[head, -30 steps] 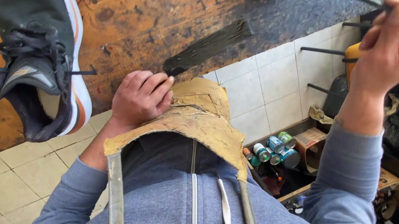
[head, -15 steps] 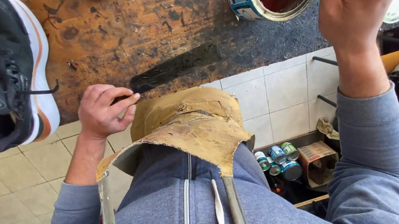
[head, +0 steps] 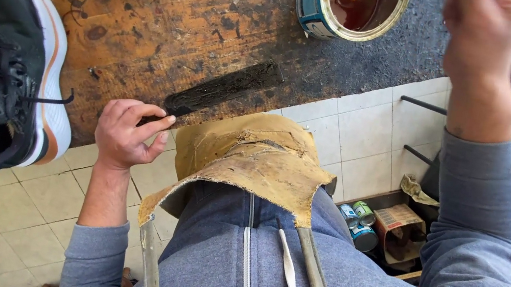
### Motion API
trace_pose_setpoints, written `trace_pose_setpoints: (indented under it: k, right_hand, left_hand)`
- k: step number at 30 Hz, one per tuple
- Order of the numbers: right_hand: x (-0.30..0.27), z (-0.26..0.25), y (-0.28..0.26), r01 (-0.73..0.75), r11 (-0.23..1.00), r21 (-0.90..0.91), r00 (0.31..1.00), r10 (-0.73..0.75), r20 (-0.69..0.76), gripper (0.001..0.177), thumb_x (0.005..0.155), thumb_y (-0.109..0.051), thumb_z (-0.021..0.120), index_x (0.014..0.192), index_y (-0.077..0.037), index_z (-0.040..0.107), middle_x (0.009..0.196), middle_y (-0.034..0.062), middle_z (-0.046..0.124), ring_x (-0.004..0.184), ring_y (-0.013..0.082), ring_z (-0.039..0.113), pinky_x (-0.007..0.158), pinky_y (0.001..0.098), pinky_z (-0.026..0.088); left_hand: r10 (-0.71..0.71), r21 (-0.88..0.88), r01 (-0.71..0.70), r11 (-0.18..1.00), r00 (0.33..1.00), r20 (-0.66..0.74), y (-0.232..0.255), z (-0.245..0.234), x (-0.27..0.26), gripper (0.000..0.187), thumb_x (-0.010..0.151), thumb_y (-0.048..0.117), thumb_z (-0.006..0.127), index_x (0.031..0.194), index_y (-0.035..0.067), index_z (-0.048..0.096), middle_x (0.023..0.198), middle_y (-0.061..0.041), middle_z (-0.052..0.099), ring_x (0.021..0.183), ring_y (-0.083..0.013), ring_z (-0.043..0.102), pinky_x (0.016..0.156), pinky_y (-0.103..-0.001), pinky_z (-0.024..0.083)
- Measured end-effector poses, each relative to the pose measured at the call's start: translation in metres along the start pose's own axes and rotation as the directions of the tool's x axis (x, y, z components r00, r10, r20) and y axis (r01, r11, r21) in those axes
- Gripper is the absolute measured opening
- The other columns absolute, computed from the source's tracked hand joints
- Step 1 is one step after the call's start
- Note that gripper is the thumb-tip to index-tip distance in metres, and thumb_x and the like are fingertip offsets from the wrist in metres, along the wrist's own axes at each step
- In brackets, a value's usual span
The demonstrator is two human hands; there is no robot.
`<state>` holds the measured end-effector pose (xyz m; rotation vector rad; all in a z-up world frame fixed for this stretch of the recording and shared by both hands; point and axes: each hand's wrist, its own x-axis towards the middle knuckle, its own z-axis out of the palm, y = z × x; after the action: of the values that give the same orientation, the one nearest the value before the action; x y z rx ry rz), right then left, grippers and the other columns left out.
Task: The person uses a small brush to apply dark paint to the sole of a black and white sneaker. They repeatedly dip the brush into a paint can and carefully paint the shoe's edge. Finally, they close the paint can and inspect the shoe.
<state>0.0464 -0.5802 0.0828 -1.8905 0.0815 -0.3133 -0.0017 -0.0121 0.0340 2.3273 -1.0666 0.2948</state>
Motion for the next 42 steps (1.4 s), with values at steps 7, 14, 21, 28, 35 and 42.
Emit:
trace_pose_setpoints:
  k: [7,14,21,28,35,42]
  right_hand:
    - [-0.007,-0.028,-0.002,-0.344,0.798,0.495,0.914,0.406,-0.02,0.031,0.111,-0.005,0.06,0.083,-0.018,0.058,0.08,-0.0001,0.055,0.059,0.011,0.044,0.056,0.0254,0.033]
    - [-0.105,-0.036,-0.012,-0.217,0.827,0.519,0.96,0.276,-0.04,0.024,0.111,-0.019,0.055,0.088,-0.011,0.058,0.085,0.0112,0.059,0.059,0.0174,0.052,0.055,0.0283,0.04]
    - [-0.177,0.008,-0.039,-0.026,0.88,0.473,0.984,0.106,-0.143,0.038,0.111,-0.035,0.048,0.095,-0.002,0.058,0.092,0.025,0.064,0.06,0.025,0.062,0.055,0.0317,0.049]
    - [-0.215,0.203,-0.123,0.143,0.929,0.341,0.973,-0.07,-0.218,0.061,0.111,-0.052,0.04,0.102,0.006,0.059,0.099,0.0387,0.07,0.06,0.0323,0.073,0.054,0.0348,0.058]
    - [-0.224,0.298,-0.108,0.228,0.972,-0.052,0.954,-0.234,-0.185,0.025,0.105,-0.008,0.058,0.101,0.014,0.068,0.085,0.0234,0.073,0.048,0.0243,0.068,0.044,0.0261,0.05]
    - [-0.238,0.324,-0.089,0.178,0.979,-0.095,0.96,-0.194,-0.204,0.019,0.108,-0.002,0.052,0.11,0.011,0.065,0.097,0.0238,0.076,0.054,0.0238,0.071,0.045,0.0253,0.048]
  left_hand:
    - [0.015,-0.03,-0.019,0.999,0.991,-0.134,-0.008,0.014,-0.01,0.031,0.103,0.042,0.057,0.1,0.025,0.083,0.102,0.0,0.072,0.087,-0.0247,0.063,0.081,-0.04,0.051]
    - [0.03,-0.029,-0.034,0.999,0.99,-0.138,-0.009,0.016,-0.011,0.031,0.103,0.04,0.058,0.099,0.024,0.083,0.101,-0.001,0.072,0.086,-0.0242,0.063,0.08,-0.039,0.051]
    - [0.053,-0.05,-0.062,0.997,0.987,-0.153,-0.011,0.017,-0.011,0.033,0.103,0.041,0.055,0.102,0.023,0.083,0.103,0.0,0.071,0.086,-0.0225,0.062,0.079,-0.038,0.051]
    - [0.162,0.047,-0.156,0.987,0.967,-0.196,-0.018,0.024,-0.016,0.029,0.1,0.035,0.057,0.105,0.022,0.082,0.103,0.0,0.072,0.085,-0.0204,0.062,0.079,-0.037,0.053]
    - [0.178,0.021,-0.178,0.984,0.957,-0.231,-0.018,0.023,-0.015,0.032,0.104,0.033,0.051,0.107,0.019,0.079,0.106,-0.002,0.07,0.086,-0.0211,0.062,0.08,-0.036,0.053]
    - [0.221,0.061,-0.213,0.975,0.944,-0.244,-0.018,0.016,-0.01,0.03,0.103,0.03,0.052,0.109,0.016,0.078,0.104,-0.003,0.068,0.086,-0.0208,0.062,0.078,-0.035,0.052]
